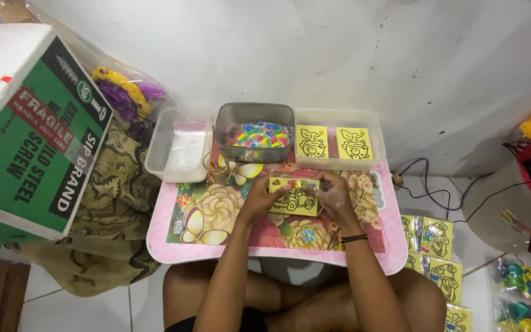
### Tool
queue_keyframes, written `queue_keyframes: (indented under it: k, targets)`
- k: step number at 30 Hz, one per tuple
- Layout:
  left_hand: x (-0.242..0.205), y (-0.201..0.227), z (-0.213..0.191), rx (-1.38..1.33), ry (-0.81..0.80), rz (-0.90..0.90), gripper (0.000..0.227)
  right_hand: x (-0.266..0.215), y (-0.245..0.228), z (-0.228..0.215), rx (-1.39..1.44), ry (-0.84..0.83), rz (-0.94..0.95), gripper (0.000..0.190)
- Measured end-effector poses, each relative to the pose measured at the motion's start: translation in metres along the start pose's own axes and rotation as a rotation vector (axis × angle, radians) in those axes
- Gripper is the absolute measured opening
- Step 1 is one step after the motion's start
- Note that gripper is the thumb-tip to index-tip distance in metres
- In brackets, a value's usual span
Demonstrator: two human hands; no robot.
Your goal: Decorating printed cards by placing small colorful pieces onto the designs
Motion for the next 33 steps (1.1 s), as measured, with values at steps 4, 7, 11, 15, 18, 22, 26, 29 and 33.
queue_keyframes:
  k: [4,7,11,15,18,22,26,29,33]
  targets:
    - [0.005,-0.018,-0.005,0.007,0.075,-0.01,0.025,-0.001,0.01,-0.003,0.095,-0.075,-0.019,0.023]
    - [0.008,-0.019,-0.005,0.049,0.042,0.07,0.027,-0.003,0.024,-0.004,0.135,-0.148,0.001,0.027]
    - [0.004,-0.014,-0.006,0.11,0.023,0.077,0.028,0.001,0.012,-0.005,0.119,-0.099,-0.001,0.024]
    - [0.026,-0.046,-0.017,0.141,0.001,0.077,0.028,-0.007,0.01,-0.006,0.121,0.01,0.099,0.019]
    - [0.008,-0.024,-0.003,0.118,0.008,0.05,0.026,-0.004,0.023,-0.005,0.107,-0.07,0.127,0.027]
    - [-0.001,-0.011,-0.001,0.085,0.006,0.05,0.03,-0.004,-0.012,0.0,0.126,-0.041,0.181,0.028]
    - [0.005,-0.011,0.0,0.128,-0.02,0.068,0.029,-0.001,0.011,-0.005,0.005,-0.056,0.139,0.027]
    - [0.008,-0.022,-0.003,0.14,-0.01,0.065,0.03,0.001,0.015,-0.005,-0.03,-0.064,0.126,0.028]
    - [0.009,-0.034,-0.009,0.1,0.02,0.056,0.028,-0.007,-0.021,-0.003,-0.024,-0.043,0.176,0.021]
Point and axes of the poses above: each hand's wrist, its own x-axis towards the middle knuckle, its own z-axis out of the palm, y = z × x, the point moved 8 cm from there along x, towards the middle knuckle, and after that the axes turned 15 degrees about -z, right-handed, at the moved point
